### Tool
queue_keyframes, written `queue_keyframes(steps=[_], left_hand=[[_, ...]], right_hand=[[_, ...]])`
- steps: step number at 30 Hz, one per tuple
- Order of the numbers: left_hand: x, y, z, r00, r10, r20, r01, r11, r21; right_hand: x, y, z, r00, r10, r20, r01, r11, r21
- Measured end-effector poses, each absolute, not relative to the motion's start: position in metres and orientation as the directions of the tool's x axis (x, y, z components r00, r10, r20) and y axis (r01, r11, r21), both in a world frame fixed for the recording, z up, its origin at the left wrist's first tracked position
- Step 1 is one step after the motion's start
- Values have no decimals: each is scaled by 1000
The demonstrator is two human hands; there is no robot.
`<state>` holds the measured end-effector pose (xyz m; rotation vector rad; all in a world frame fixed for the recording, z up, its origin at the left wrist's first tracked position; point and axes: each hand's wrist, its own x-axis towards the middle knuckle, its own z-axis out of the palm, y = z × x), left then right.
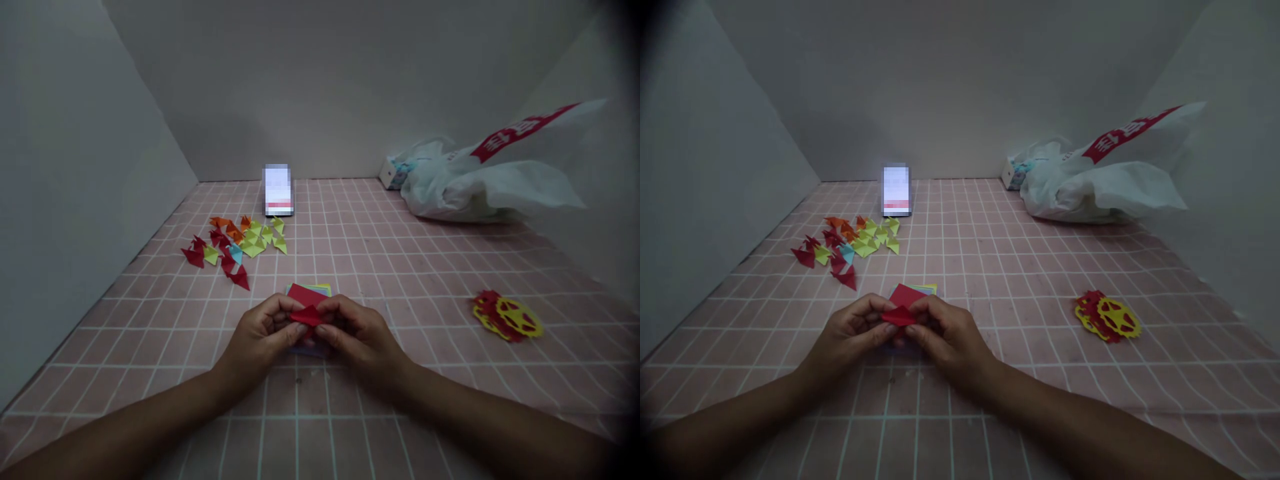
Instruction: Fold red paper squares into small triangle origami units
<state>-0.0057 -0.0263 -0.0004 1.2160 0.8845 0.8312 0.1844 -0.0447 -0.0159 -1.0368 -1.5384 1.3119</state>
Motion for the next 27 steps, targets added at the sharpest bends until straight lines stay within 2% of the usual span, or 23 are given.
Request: queue_keyframes(steps=[4,8,11,17,21,27], left_hand=[[-4,-28,-3,410,909,-77,-28,97,995],[-4,-29,-7,330,943,49,-6,-49,999],[-6,-30,-6,313,945,98,99,-135,986],[-6,-30,2,295,954,48,210,-113,971],[-6,-30,2,305,950,66,218,-137,966],[-6,-30,0,300,944,135,256,-216,942]], right_hand=[[185,-46,-16,-270,960,71,104,102,-989],[184,-47,-14,-261,965,37,80,59,-995],[183,-47,-12,-248,968,29,62,46,-997],[182,-46,-15,-276,961,8,-24,2,-1000],[183,-46,-16,-280,959,39,20,47,-999],[183,-46,-12,-264,964,-23,-16,-28,-999]])
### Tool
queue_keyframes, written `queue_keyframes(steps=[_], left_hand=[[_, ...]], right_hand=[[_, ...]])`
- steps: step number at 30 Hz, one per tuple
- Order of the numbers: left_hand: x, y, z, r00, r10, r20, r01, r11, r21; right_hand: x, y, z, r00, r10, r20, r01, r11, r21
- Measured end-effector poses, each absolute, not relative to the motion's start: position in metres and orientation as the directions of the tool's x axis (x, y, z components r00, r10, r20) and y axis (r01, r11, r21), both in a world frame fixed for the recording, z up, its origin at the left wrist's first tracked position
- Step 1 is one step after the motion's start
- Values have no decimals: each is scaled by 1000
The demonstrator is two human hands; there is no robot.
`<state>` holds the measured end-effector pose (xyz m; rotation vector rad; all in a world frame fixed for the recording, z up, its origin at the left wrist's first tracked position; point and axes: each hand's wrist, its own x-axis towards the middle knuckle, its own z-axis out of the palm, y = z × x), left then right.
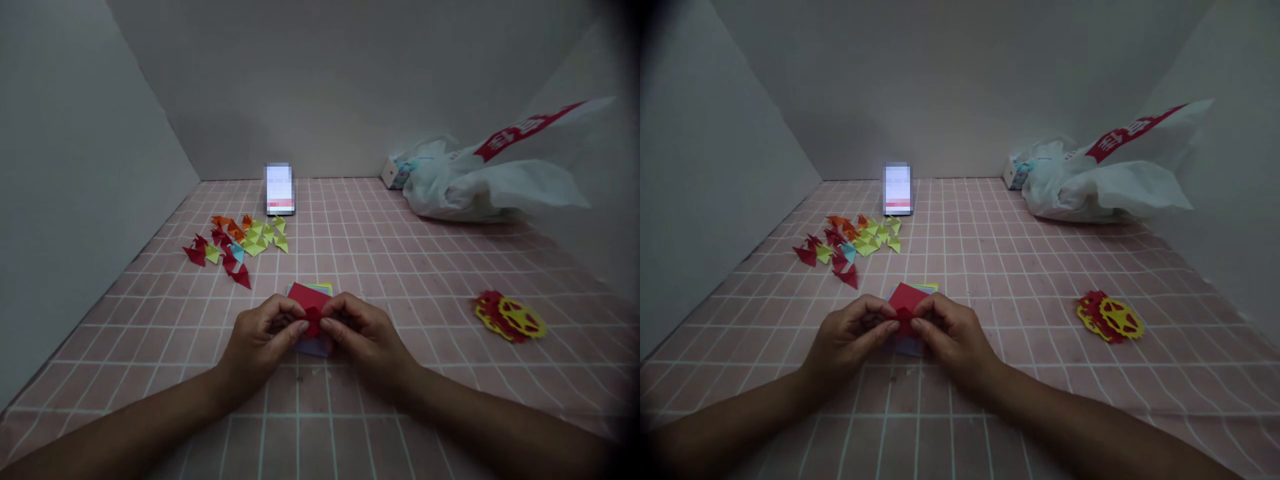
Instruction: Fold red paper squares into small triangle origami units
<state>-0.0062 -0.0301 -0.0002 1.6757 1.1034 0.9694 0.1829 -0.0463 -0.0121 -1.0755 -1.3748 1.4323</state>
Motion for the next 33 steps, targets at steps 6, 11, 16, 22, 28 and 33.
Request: queue_keyframes(steps=[6,11,16,22,28,33], left_hand=[[-9,-27,1,311,926,212,367,-323,873],[-10,-28,0,327,907,263,405,-387,828],[-9,-28,-4,316,925,212,331,-317,889],[-8,-28,-3,344,931,122,291,-229,929],[-7,-27,0,311,948,63,261,-149,954],[-6,-29,-2,346,936,64,247,-157,956]], right_hand=[[183,-45,-13,-238,965,-112,-116,-143,-983],[183,-44,-15,-241,962,-132,-133,-167,-977],[183,-44,-15,-242,962,-123,-168,-167,-972],[183,-46,-13,-240,965,-110,-155,-150,-977],[182,-45,-13,-272,957,-103,-148,-148,-978],[183,-47,-13,-281,959,-38,-51,-55,-997]])
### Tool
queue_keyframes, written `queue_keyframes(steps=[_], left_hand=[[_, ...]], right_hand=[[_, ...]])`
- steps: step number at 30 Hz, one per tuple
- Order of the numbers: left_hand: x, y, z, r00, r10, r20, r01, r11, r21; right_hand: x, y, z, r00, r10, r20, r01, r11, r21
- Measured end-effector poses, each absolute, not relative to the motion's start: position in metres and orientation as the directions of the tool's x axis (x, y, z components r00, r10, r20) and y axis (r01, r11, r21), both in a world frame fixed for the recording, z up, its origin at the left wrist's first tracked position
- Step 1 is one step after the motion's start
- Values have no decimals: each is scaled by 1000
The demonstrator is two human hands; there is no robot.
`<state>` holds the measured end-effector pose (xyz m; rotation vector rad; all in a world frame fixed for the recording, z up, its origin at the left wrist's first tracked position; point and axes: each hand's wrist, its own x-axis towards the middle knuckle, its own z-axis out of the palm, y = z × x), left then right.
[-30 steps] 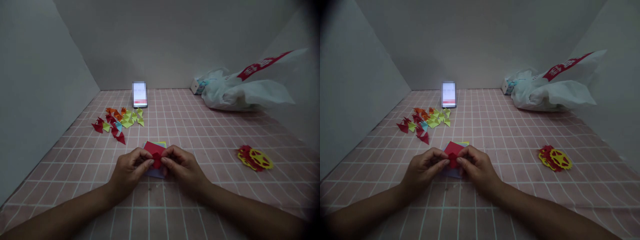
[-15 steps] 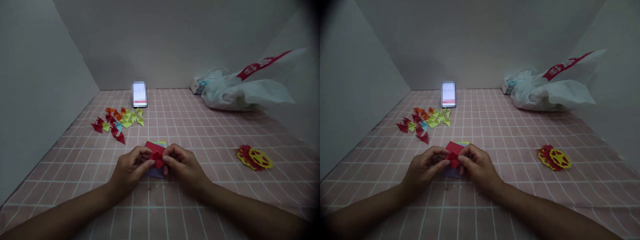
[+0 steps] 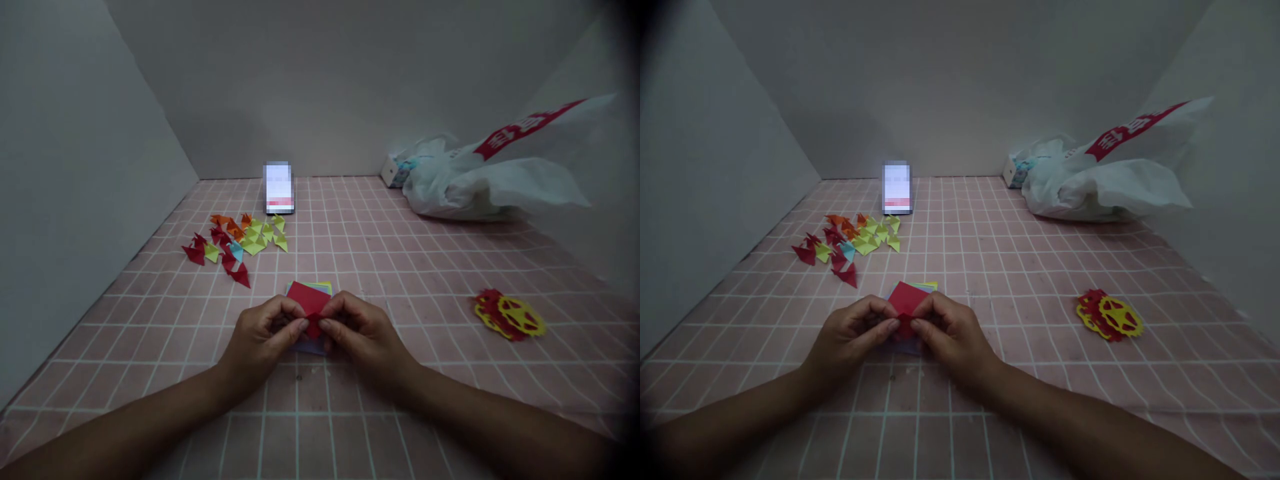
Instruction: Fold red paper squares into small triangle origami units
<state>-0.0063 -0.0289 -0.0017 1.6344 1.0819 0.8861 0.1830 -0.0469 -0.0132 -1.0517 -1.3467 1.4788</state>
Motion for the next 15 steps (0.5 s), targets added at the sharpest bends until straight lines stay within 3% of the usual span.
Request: queue_keyframes(steps=[10,15], left_hand=[[-3,-33,1,366,922,126,252,-228,941],[-4,-34,2,324,935,147,237,-230,944]], right_hand=[[183,-51,-13,-264,951,162,110,197,-974],[182,-54,-14,-250,957,146,65,167,-984]])
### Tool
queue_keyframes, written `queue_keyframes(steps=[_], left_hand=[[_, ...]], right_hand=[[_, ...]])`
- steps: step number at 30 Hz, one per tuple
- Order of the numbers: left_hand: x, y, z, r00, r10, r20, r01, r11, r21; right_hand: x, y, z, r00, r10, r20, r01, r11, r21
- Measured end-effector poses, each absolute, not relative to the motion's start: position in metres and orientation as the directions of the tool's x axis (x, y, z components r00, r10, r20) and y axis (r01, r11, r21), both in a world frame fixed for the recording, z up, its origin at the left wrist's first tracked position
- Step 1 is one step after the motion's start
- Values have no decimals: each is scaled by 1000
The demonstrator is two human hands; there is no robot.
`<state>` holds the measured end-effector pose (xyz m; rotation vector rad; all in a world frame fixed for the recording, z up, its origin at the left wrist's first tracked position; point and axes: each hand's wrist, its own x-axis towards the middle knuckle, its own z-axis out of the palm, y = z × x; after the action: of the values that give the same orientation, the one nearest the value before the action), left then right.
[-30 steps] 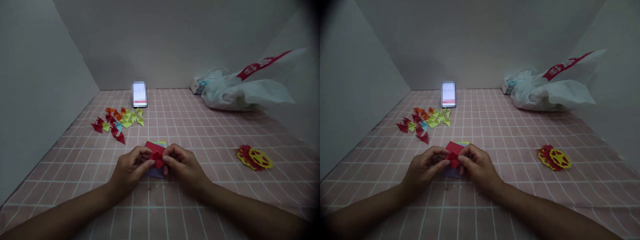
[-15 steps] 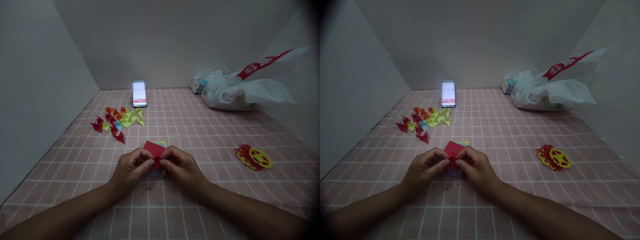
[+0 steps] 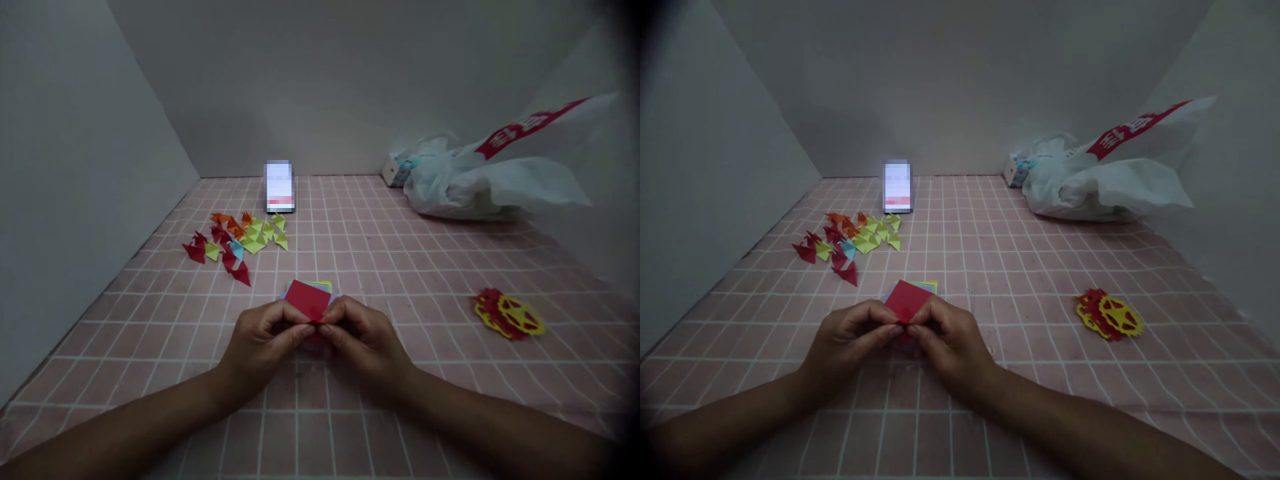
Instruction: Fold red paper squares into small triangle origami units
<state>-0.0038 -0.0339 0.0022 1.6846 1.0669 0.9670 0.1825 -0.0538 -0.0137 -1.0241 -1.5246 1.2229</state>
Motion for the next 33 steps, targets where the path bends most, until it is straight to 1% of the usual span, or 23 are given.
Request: queue_keyframes(steps=[3,7,10,12,17,21,23,25,26,28,30,33], left_hand=[[-4,-34,2,306,942,141,261,-225,939],[-4,-33,4,292,950,114,271,-197,942],[-4,-32,4,294,948,120,318,-216,923],[-4,-31,4,305,942,139,328,-241,914],[-4,-31,0,370,918,144,303,-266,915],[-4,-30,-1,365,924,113,321,-239,916],[-5,-29,0,372,923,95,316,-222,922],[-7,-28,2,388,918,88,301,-216,929],[-8,-28,3,398,913,87,294,-217,931],[-11,-27,4,415,903,106,292,-243,925],[-13,-25,4,417,891,181,303,-324,896],[-14,-22,2,432,836,339,300,-487,820]], right_hand=[[182,-54,-15,-248,964,97,29,107,-994],[182,-52,-14,-246,967,61,30,70,-997],[184,-51,-14,-253,967,28,26,35,-999],[184,-51,-14,-251,967,34,39,46,-998],[183,-51,-13,-261,953,157,101,188,-977],[183,-49,-9,-228,916,331,208,378,-902],[185,-48,-8,-212,900,381,228,424,-876],[186,-47,-8,-202,923,328,194,366,-910],[187,-46,-9,-192,945,264,155,295,-943],[187,-45,-11,-180,979,96,38,104,-994],[187,-44,-13,-193,980,-50,-92,-69,-993],[185,-44,-15,-242,958,-156,-226,-212,-951]])
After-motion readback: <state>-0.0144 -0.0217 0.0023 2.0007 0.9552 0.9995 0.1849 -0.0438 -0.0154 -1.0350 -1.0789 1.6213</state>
